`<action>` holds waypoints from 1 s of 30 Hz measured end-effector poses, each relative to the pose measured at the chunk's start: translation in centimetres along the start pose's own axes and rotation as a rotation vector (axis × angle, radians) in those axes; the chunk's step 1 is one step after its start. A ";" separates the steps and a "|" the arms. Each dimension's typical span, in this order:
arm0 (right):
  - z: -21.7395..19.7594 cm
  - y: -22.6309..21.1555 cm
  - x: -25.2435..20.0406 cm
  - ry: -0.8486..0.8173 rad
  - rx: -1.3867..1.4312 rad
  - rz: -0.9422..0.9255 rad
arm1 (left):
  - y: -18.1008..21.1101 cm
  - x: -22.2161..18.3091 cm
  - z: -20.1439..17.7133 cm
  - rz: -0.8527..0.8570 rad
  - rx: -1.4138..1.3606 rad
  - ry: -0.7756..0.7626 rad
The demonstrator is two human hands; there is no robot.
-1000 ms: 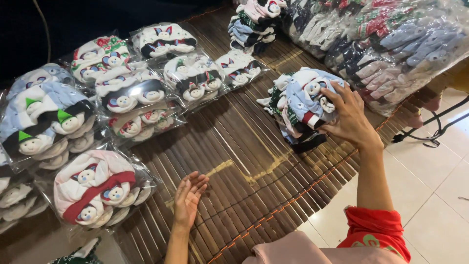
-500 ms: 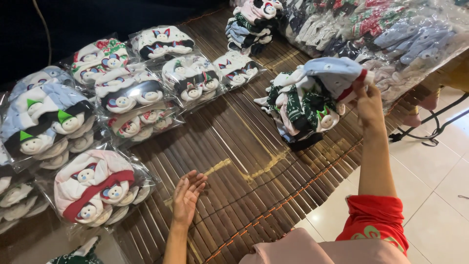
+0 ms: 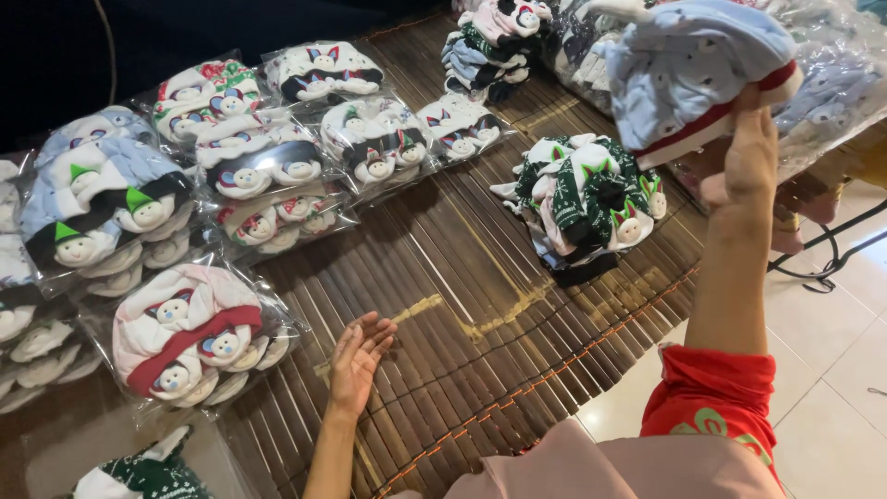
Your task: Packaging baby hats and socks into individual plastic bags on a floor mat
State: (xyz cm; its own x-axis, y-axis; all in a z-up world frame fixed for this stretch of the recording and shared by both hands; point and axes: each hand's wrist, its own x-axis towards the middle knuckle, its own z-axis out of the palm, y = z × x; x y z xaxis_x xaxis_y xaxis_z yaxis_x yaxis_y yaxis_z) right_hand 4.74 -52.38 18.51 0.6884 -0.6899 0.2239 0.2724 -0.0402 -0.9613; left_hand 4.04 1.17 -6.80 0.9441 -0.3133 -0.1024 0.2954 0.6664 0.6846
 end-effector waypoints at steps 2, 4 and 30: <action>4.4 -2.1 -4.2 -0.090 0.104 0.116 | 0.0 0.1 0.1 0.005 0.003 0.000; 7.4 -0.5 -6.6 -0.184 0.209 0.236 | -0.3 0.3 -0.1 0.016 0.004 0.004; 13.8 13.4 -25.9 -1.094 -0.659 -0.487 | 0.9 -1.6 3.4 0.734 1.349 0.027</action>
State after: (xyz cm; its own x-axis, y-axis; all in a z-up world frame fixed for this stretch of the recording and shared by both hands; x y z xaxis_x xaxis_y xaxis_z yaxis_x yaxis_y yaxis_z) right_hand -0.18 -25.06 1.99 0.8748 0.3994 0.2741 0.4818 -0.6588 -0.5778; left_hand 2.29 -0.02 -3.55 0.8243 -0.1784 0.5373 -0.5563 -0.4307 0.7106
